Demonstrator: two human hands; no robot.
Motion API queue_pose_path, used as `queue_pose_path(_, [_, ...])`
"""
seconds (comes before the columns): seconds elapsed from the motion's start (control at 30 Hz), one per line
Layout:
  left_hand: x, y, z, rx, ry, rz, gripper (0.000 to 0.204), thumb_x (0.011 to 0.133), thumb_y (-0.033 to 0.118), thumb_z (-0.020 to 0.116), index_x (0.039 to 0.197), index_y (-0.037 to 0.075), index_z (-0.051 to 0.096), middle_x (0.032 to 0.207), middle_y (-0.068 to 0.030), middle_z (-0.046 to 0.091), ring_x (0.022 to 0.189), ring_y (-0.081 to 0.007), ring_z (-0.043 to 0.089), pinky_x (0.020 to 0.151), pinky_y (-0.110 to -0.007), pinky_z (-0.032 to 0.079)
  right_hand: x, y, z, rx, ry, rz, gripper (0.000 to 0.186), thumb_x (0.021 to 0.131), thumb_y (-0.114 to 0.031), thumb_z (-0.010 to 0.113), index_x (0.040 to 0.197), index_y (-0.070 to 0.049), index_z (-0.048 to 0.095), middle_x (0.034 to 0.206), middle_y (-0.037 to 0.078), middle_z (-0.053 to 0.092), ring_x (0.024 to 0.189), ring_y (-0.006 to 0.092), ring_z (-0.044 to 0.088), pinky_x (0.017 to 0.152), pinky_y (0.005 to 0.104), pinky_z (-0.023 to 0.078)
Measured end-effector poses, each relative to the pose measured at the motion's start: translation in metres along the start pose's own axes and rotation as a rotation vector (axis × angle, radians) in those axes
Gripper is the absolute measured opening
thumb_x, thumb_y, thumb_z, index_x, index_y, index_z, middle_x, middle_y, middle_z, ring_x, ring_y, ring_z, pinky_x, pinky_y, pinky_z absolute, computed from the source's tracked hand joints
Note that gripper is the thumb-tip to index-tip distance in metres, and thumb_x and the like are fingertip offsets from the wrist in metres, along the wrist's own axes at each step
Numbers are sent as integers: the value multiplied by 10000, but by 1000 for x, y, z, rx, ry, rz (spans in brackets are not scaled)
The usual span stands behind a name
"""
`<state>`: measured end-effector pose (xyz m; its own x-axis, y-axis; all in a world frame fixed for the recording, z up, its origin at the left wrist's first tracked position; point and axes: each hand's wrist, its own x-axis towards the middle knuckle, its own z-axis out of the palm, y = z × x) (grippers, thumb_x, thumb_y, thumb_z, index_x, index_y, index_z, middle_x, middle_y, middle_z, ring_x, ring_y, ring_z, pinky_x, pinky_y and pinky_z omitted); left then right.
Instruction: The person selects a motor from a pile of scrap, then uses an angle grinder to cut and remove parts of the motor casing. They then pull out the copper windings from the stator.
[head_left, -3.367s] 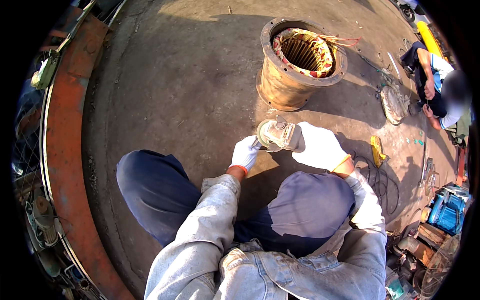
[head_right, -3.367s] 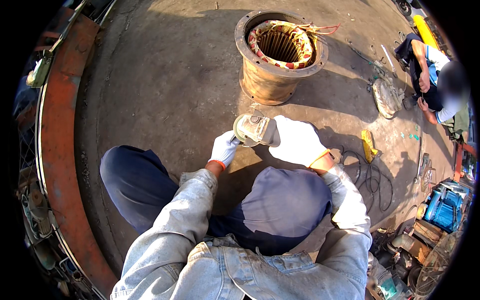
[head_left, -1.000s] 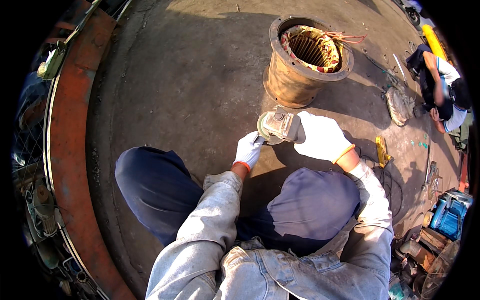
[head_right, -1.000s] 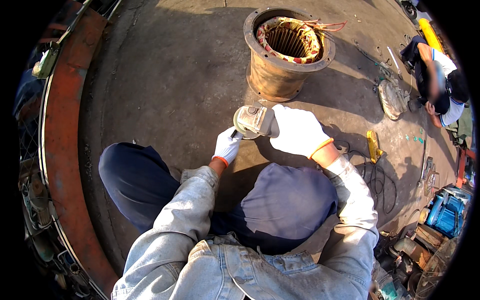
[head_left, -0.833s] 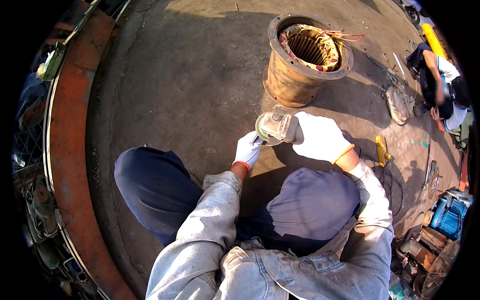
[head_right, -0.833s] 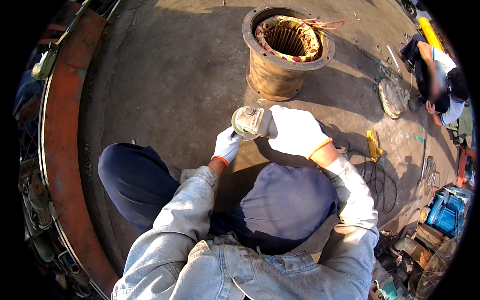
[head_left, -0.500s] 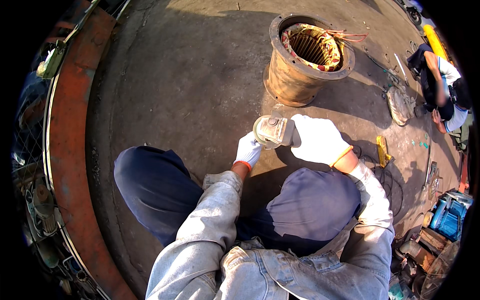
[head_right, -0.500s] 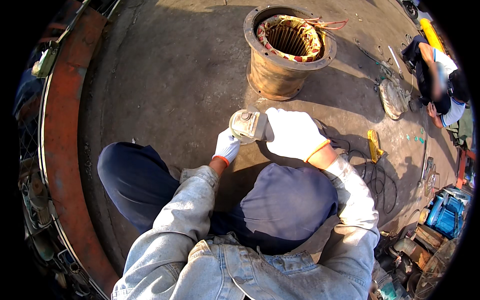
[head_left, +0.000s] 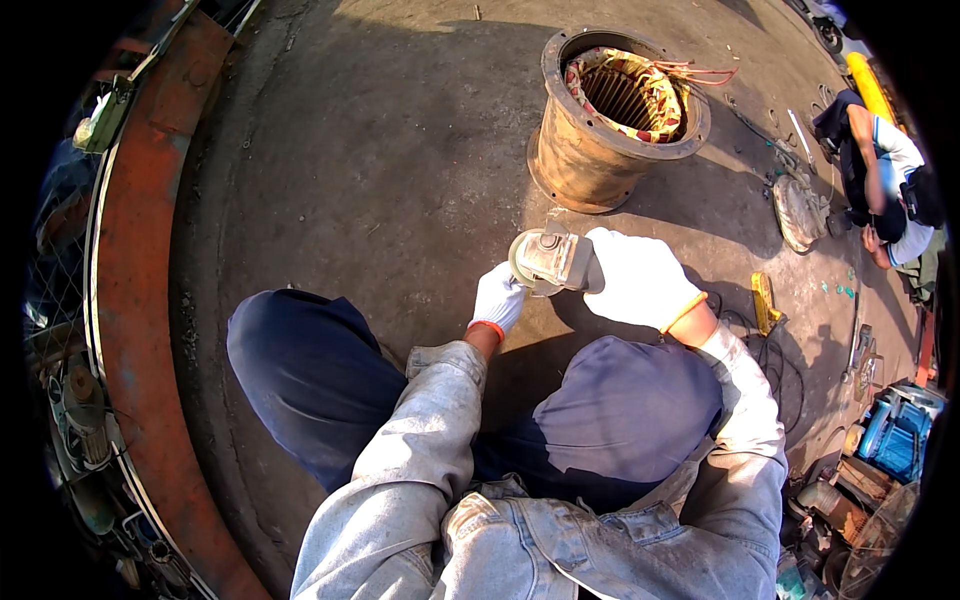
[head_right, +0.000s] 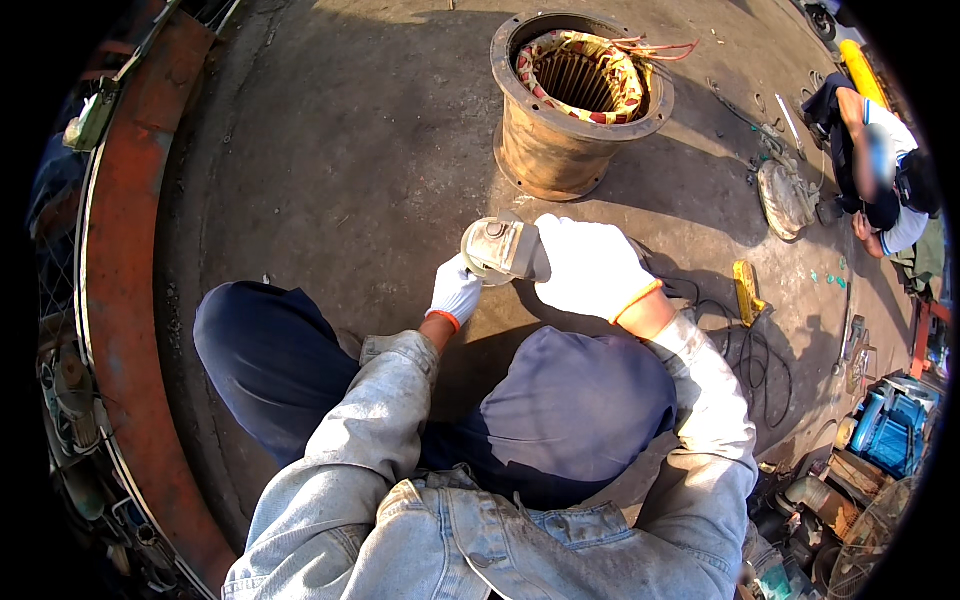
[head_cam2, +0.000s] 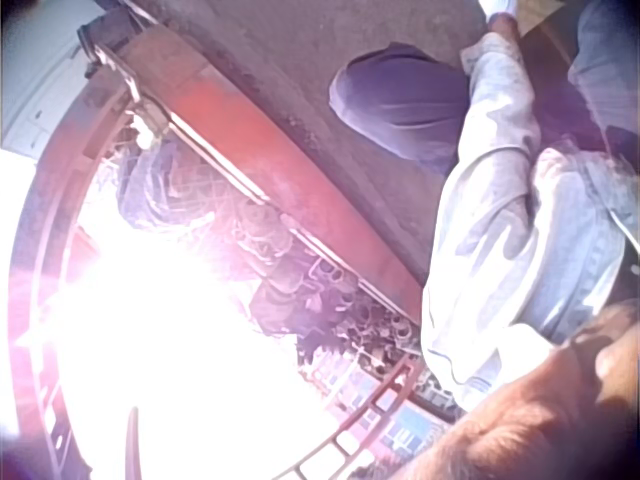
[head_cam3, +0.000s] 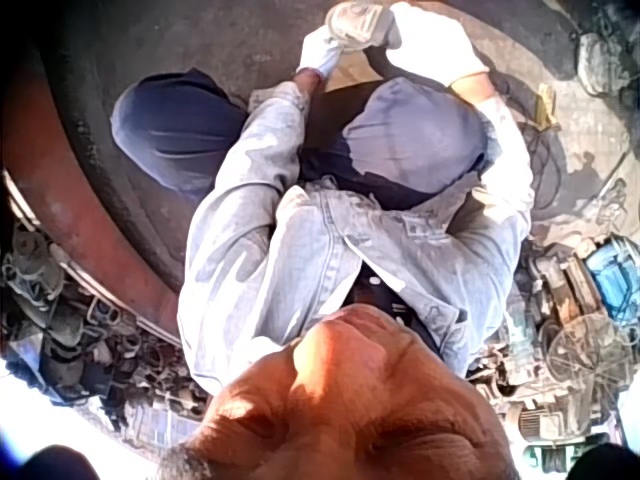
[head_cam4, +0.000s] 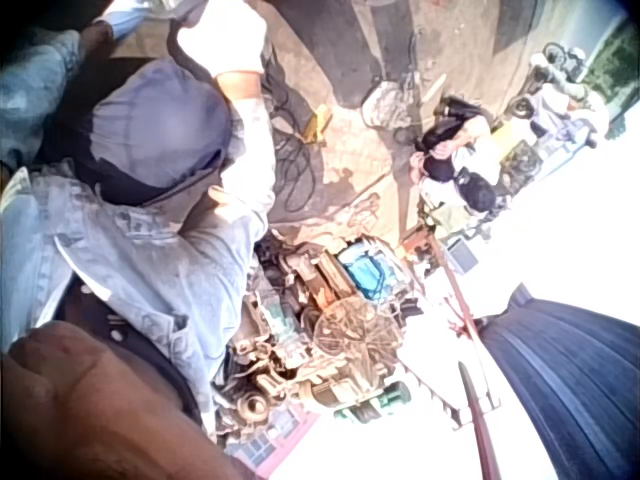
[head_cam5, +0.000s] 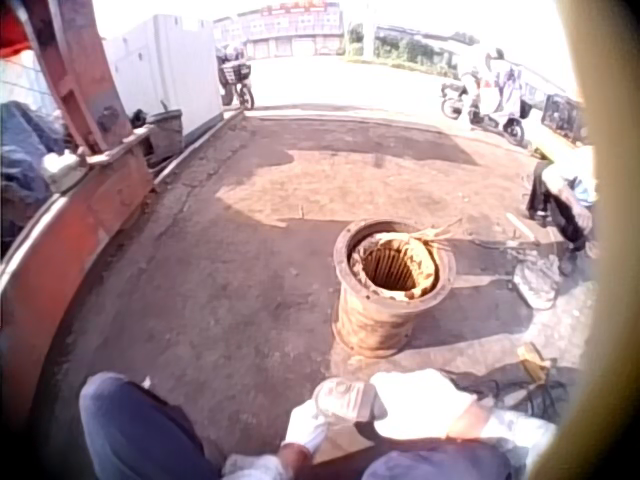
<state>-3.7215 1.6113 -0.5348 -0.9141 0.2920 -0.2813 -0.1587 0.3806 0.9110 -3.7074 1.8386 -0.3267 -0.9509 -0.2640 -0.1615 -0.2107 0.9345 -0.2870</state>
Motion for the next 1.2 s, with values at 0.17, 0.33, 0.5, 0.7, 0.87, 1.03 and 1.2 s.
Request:
queue_pose_path(0.17, [0,-2,-1,74,38,82,244,1018,177,636,1177,29,748,1097,-212,767,1041,-375,745,900,-399,579,0,1,1,6,25,12,403,820,-284,764,1141,-92,616,937,158,733,846,390,737,757,449,594])
queue_pose_path(0.33, [0,-6,3,-9,44,7,239,1006,152,639,1178,27,748,1101,-207,773,1047,-364,752,900,-399,580,-1,-4,4,28,5,13,404,823,-287,764,1140,-86,615,936,163,733,853,393,738,763,456,594])
queue_pose_path(0.5, [2,-15,3,5,53,1,256,992,148,648,1191,23,751,1103,-204,781,1046,-337,763,905,-385,579,0,-6,5,40,24,3,388,826,-288,765,1122,-87,615,928,163,731,847,394,738,760,457,595])
queue_pose_path(0.7, [0,2,4,33,36,5,252,1011,100,604,1197,8,746,1106,-166,797,1039,-244,752,896,-354,569,-3,0,2,23,32,26,382,825,-285,765,1119,-87,620,933,163,733,855,392,738,761,462,594])
queue_pose_path(0.87, [1,-6,5,49,56,7,243,990,125,633,1176,27,755,1113,-199,782,1048,-339,761,904,-381,578,-3,-4,5,37,28,7,391,825,-284,761,1133,-87,622,934,163,735,852,393,737,758,464,593])
queue_pose_path(1.03, [1,-11,5,4,67,41,251,982,155,658,1166,19,760,1092,-211,785,1037,-345,765,892,-389,582,-3,-2,2,13,38,-4,380,830,-275,750,1137,-89,623,933,165,734,849,393,737,756,465,593])
queue_pose_path(1.2, [2,-6,5,86,62,36,250,977,151,663,1162,12,757,1094,-215,782,1041,-350,763,892,-392,582,-5,-6,4,40,69,-55,365,828,-272,749,1116,-87,623,913,162,727,829,394,732,743,466,588])
